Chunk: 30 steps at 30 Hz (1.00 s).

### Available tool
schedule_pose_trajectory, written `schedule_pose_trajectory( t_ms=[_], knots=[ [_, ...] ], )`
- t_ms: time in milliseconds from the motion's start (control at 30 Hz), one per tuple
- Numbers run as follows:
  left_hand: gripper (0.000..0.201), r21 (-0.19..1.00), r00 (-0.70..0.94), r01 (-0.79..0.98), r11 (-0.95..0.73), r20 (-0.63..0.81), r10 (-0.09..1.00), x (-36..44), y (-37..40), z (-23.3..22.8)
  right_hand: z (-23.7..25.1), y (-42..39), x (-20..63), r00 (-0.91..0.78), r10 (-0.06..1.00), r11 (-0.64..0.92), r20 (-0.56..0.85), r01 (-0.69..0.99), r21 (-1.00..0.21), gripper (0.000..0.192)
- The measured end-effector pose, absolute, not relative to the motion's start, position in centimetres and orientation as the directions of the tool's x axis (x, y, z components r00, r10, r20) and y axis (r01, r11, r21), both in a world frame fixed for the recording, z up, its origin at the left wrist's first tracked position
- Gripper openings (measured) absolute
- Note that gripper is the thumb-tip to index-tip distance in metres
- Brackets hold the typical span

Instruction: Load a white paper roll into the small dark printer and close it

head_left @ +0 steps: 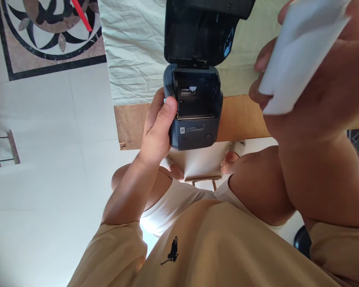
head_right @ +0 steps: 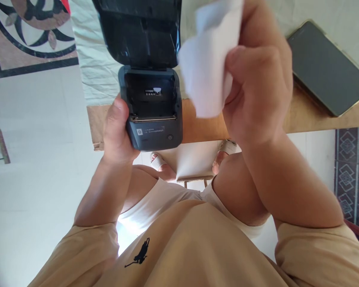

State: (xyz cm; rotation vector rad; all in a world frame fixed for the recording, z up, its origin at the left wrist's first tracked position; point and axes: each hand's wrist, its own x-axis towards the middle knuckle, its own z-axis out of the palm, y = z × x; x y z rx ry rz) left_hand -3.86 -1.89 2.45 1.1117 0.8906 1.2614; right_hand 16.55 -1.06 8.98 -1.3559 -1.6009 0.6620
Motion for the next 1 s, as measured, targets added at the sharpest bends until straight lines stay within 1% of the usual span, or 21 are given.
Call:
schedule_pose_trajectory(
  t_ms=[67,133,200,267,333,433,567,600,633,667,700,767,800,833,867,900,1000],
  knots=[
    [0.040,0.952,0.115,-0.307,-0.017,0.055,0.992,-3.7,-2.0,2.5,8.4,-0.5,16.6,0.056,0.971,0.188,0.234,0.433,-0.882,0.029],
    [0.036,0.947,0.117,-0.322,-0.004,0.044,0.992,-3.5,-2.1,2.8,7.8,-0.2,16.7,0.064,0.969,0.190,0.239,0.427,-0.884,0.021],
    [0.033,0.942,0.114,-0.335,-0.001,0.042,0.993,-3.3,-2.2,3.1,7.2,0.0,16.7,0.033,0.940,0.270,0.339,0.537,-0.800,0.021],
    [0.033,0.935,0.112,-0.354,-0.008,0.051,0.992,-3.2,-2.2,3.1,6.9,0.1,16.8,-0.038,0.893,0.361,0.449,0.656,-0.663,0.021],
    [0.034,0.930,0.120,-0.367,-0.017,0.065,0.991,-3.2,-2.2,2.9,6.7,0.2,16.9,-0.119,0.862,0.408,0.493,0.740,-0.535,0.021],
    [0.035,0.923,0.124,-0.385,-0.029,0.083,0.989,-3.3,-2.0,2.5,6.5,0.4,17.1,-0.189,0.888,0.390,0.420,0.791,-0.471,0.023],
    [0.036,0.920,0.151,-0.392,-0.018,0.084,0.985,-3.6,-1.9,2.2,6.4,0.7,17.0,-0.188,0.954,0.274,0.234,0.862,-0.426,0.035],
    [0.036,0.919,0.156,-0.394,-0.016,0.084,0.984,-3.6,-1.9,2.2,6.4,0.6,16.9,-0.187,0.962,0.255,0.201,0.878,-0.405,0.039],
    [0.036,0.920,0.156,-0.392,-0.014,0.081,0.984,-3.6,-1.9,2.2,6.4,0.6,16.9,-0.197,0.960,0.262,0.200,0.884,-0.387,0.044],
    [0.036,0.922,0.147,-0.388,-0.017,0.080,0.986,-3.6,-1.9,2.3,6.4,0.5,17.0,-0.218,0.946,0.299,0.242,0.877,-0.377,0.047],
    [0.036,0.925,0.143,-0.379,-0.023,0.083,0.986,-3.5,-2.0,2.4,6.5,0.4,17.1,-0.251,0.915,0.361,0.316,0.858,-0.365,0.049],
    [0.036,0.936,0.136,-0.351,-0.025,0.077,0.988,-3.5,-2.1,2.7,6.7,0.2,17.7,-0.304,0.789,0.515,0.533,0.800,-0.307,0.044],
    [0.036,0.941,0.132,-0.339,-0.024,0.073,0.989,-3.5,-2.1,2.8,6.8,0.2,18.1,-0.306,0.720,0.564,0.623,0.782,-0.267,0.039],
    [0.036,0.944,0.128,-0.330,-0.026,0.073,0.989,-3.5,-2.1,2.8,6.9,0.4,18.6,-0.289,0.667,0.578,0.686,0.782,-0.233,0.036],
    [0.037,0.945,0.126,-0.327,-0.031,0.076,0.989,-3.5,-2.1,2.8,6.9,0.5,19.0,-0.262,0.664,0.550,0.700,0.805,-0.221,0.035],
    [0.039,0.944,0.126,-0.328,-0.038,0.084,0.988,-3.5,-2.1,2.7,6.9,0.8,19.5,-0.221,0.691,0.496,0.688,0.837,-0.229,0.037],
    [0.040,0.938,0.129,-0.344,-0.047,0.097,0.987,-3.5,-2.1,2.5,6.5,1.7,20.6,-0.091,0.817,0.307,0.570,0.905,-0.295,0.051]
  ],
)
